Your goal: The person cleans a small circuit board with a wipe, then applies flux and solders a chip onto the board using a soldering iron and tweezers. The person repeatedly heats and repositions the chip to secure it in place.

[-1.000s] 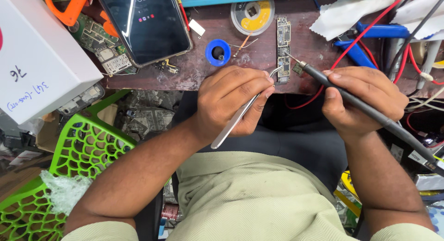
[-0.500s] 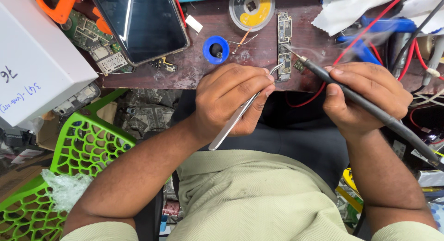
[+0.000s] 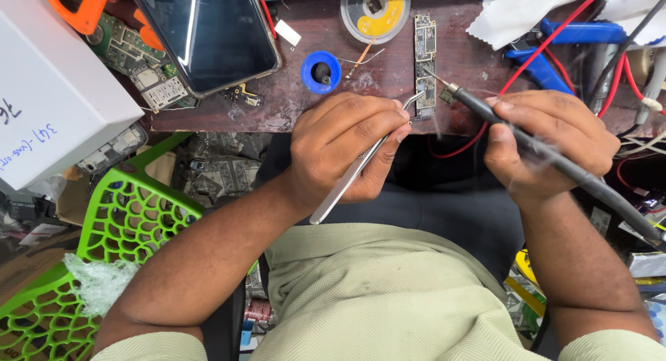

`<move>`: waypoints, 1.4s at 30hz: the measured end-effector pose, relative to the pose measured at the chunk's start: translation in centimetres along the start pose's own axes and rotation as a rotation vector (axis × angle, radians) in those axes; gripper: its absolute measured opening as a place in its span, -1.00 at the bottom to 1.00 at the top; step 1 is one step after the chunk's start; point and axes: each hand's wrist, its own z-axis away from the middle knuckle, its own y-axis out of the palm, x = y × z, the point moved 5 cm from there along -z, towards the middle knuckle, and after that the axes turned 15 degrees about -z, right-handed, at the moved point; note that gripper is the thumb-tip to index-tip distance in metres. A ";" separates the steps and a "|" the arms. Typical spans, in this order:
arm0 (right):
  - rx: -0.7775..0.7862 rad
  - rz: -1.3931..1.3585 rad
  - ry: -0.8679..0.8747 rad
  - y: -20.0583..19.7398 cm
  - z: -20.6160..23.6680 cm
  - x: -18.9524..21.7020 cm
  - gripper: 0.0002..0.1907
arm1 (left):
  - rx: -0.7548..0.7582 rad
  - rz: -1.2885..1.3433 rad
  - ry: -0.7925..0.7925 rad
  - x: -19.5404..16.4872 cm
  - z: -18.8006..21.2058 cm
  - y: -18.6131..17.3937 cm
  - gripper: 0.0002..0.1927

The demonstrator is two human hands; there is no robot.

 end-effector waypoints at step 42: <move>0.006 -0.006 0.012 0.1 -0.1 0.0 -0.82 | 0.006 -0.006 -0.007 0.0 -0.1 0.1 -0.88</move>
